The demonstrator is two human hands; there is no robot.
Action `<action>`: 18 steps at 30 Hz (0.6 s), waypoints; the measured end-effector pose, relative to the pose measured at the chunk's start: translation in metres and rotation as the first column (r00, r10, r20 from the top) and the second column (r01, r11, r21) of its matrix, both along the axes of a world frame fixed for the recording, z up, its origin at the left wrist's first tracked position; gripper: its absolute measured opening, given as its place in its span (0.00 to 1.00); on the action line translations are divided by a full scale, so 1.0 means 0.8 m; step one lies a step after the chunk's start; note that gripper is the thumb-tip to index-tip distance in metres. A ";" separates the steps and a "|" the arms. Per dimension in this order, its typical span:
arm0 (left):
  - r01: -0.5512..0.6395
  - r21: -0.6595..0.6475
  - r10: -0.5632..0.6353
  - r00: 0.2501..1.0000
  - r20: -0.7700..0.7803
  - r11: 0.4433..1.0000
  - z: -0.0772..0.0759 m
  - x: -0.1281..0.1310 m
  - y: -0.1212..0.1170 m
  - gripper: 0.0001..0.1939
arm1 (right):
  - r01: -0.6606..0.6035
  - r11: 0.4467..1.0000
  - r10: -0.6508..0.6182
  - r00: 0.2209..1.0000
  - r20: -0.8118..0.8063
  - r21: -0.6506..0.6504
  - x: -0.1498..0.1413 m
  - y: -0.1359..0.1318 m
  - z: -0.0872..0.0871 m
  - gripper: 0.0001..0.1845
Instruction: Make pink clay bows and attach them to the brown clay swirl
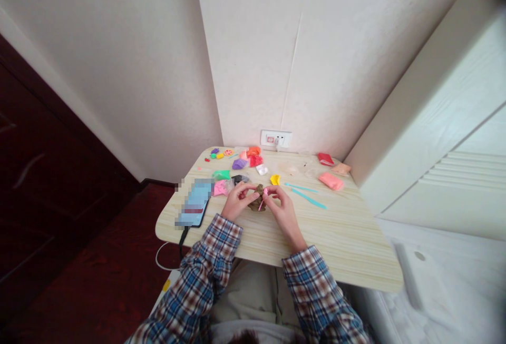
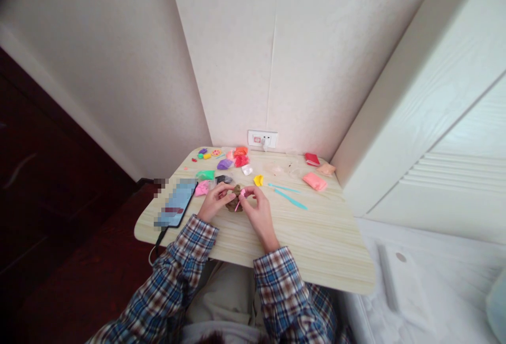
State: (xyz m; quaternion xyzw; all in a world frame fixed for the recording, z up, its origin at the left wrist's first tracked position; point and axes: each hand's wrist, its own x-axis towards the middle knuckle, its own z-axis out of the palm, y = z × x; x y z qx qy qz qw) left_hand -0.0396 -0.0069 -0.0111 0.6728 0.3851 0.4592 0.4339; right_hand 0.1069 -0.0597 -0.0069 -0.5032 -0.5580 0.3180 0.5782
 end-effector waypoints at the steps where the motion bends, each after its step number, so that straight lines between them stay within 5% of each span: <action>1: 0.003 -0.003 -0.003 1.000 0.003 1.000 0.000 0.000 0.000 0.18 | 0.001 1.000 -0.001 1.000 -0.003 -0.001 0.000 0.000 0.000 0.09; 18: -0.022 0.008 0.022 1.000 0.015 1.000 0.000 0.000 0.000 0.17 | 0.006 1.000 -0.005 0.999 -0.053 0.009 0.000 0.001 -0.003 0.08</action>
